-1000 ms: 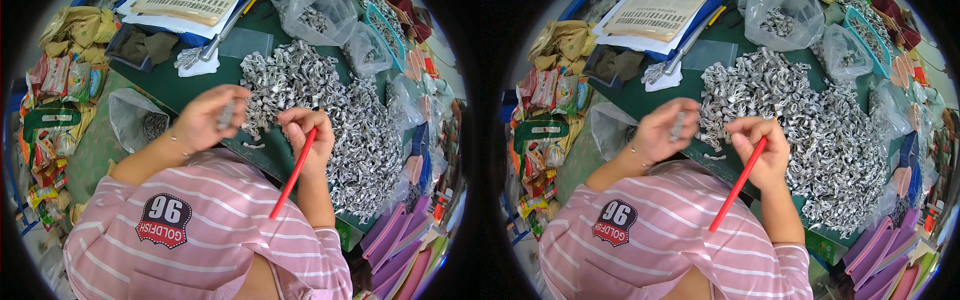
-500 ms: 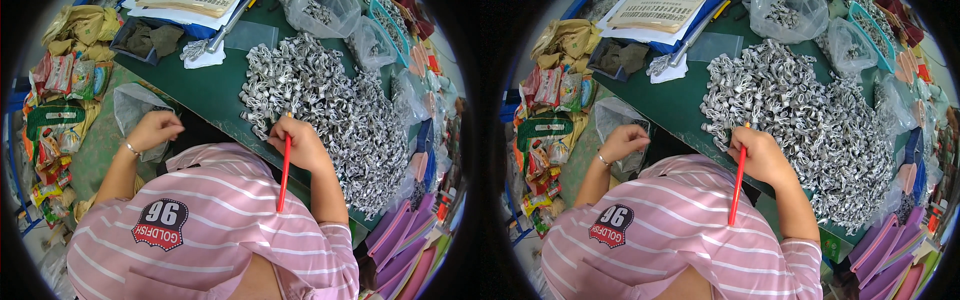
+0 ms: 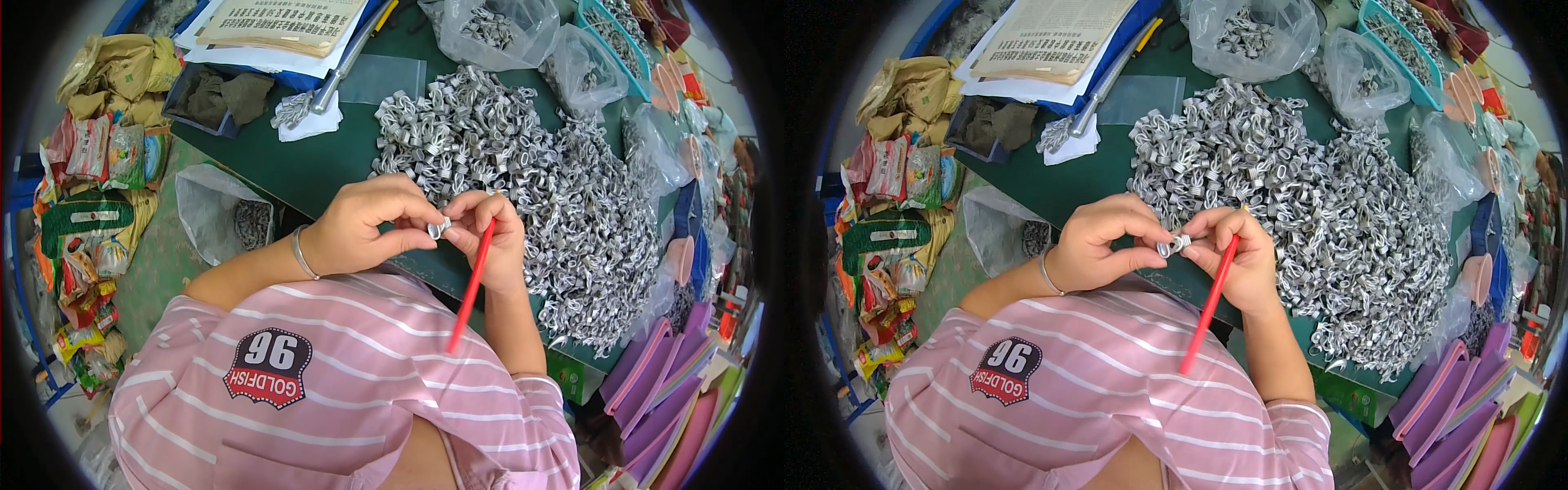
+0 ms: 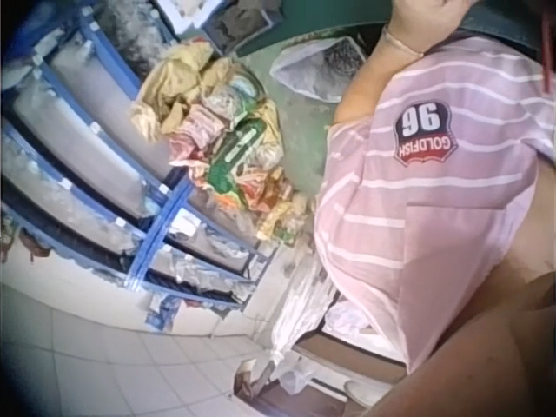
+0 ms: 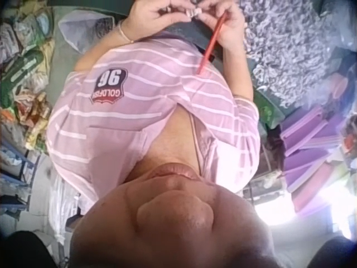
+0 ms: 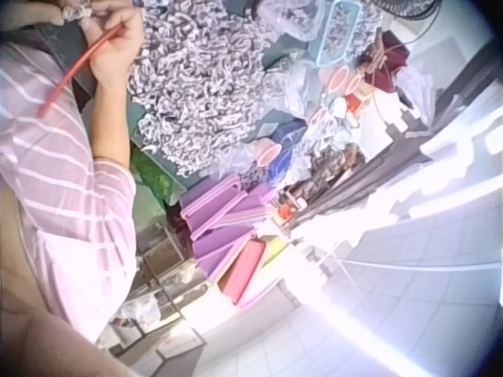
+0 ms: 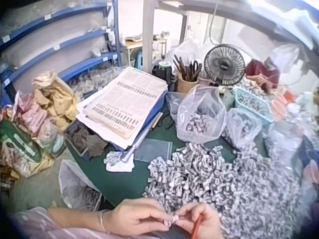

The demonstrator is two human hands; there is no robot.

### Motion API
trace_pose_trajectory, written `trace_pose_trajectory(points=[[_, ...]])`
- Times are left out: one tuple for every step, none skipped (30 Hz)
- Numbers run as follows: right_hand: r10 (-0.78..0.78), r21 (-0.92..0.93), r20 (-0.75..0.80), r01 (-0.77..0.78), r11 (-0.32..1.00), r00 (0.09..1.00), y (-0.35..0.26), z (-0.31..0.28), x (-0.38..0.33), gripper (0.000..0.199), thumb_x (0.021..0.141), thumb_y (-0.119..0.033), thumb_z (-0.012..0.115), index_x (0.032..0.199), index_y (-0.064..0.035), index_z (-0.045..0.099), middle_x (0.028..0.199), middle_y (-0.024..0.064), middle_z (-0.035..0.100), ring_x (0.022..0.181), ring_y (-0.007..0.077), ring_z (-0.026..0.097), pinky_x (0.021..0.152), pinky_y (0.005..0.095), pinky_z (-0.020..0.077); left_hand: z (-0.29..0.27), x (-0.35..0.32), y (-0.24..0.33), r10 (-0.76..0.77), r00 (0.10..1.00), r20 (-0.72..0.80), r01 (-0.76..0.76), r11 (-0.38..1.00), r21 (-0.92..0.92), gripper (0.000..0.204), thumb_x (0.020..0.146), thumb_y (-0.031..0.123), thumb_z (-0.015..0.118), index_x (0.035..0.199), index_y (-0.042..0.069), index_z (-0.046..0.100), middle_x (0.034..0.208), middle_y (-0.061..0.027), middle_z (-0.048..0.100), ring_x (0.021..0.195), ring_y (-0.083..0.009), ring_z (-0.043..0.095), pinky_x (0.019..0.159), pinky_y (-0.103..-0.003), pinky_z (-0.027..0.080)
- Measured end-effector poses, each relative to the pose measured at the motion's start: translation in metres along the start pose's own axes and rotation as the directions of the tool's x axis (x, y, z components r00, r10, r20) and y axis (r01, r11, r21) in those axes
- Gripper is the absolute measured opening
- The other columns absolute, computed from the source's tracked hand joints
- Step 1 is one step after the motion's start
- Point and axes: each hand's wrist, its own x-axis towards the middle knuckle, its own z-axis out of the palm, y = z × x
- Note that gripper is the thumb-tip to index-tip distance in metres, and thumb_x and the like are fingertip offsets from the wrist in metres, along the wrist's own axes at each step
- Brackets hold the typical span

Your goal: The person assembles small hardware components by hand, taking a metal piece from a bin or pile, checking its configuration, and sorting it on the workbench.

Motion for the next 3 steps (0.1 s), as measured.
trace_pose_trajectory(points=[[0.001, 0.0, 0.001, -0.001, 1.0, 1.0, -0.0002, 0.0016, 0.0004, 0.03, 0.073, 0.013, 0.06, 0.076, -0.0061, 0.037, 0.095, 0.0168, 0.055, 0.089, 0.0227, 0.06, 0.072, 0.0284, 0.0527, 0.0002, 0.0006, -0.0004, 0.0, 1.0, -0.002, 0.0, 1.0, 0.0, 0.024, 0.067, 0.003, 0.072, 0.089, 0.001, 0.063, 0.08, -0.0078, 0.059, 0.067, -0.0169, 0.056, 0.058, -0.026, 0.044], [-0.066, -0.099, -0.026, 0.064, 0.993, 0.997, -0.0003, 0.0025, 0.001, 0.03, 0.073, 0.011, 0.062, 0.076, -0.0063, 0.038, 0.097, 0.0175, 0.054, 0.09, 0.022, 0.06, 0.074, 0.0285, 0.0522, 0.0001, 0.0009, -0.0009, -0.038, 0.999, 0.002, 0.038, 0.999, 0.011, 0.023, 0.068, 0.003, 0.072, 0.09, 0.002, 0.063, 0.08, -0.0077, 0.059, 0.068, -0.0173, 0.057, 0.059, -0.026, 0.044], [-0.135, -0.197, -0.047, 0.123, 0.973, 0.99, -0.0001, 0.0025, 0.0008, 0.031, 0.073, 0.009, 0.064, 0.077, -0.0065, 0.038, 0.099, 0.0183, 0.053, 0.09, 0.0212, 0.06, 0.075, 0.0286, 0.0517, -0.0002, 0.0001, -0.0013, -0.076, 0.997, 0.005, 0.076, 0.997, 0.022, 0.023, 0.069, 0.003, 0.071, 0.09, 0.002, 0.063, 0.081, -0.0077, 0.059, 0.069, -0.0177, 0.057, 0.061, -0.026, 0.045]])
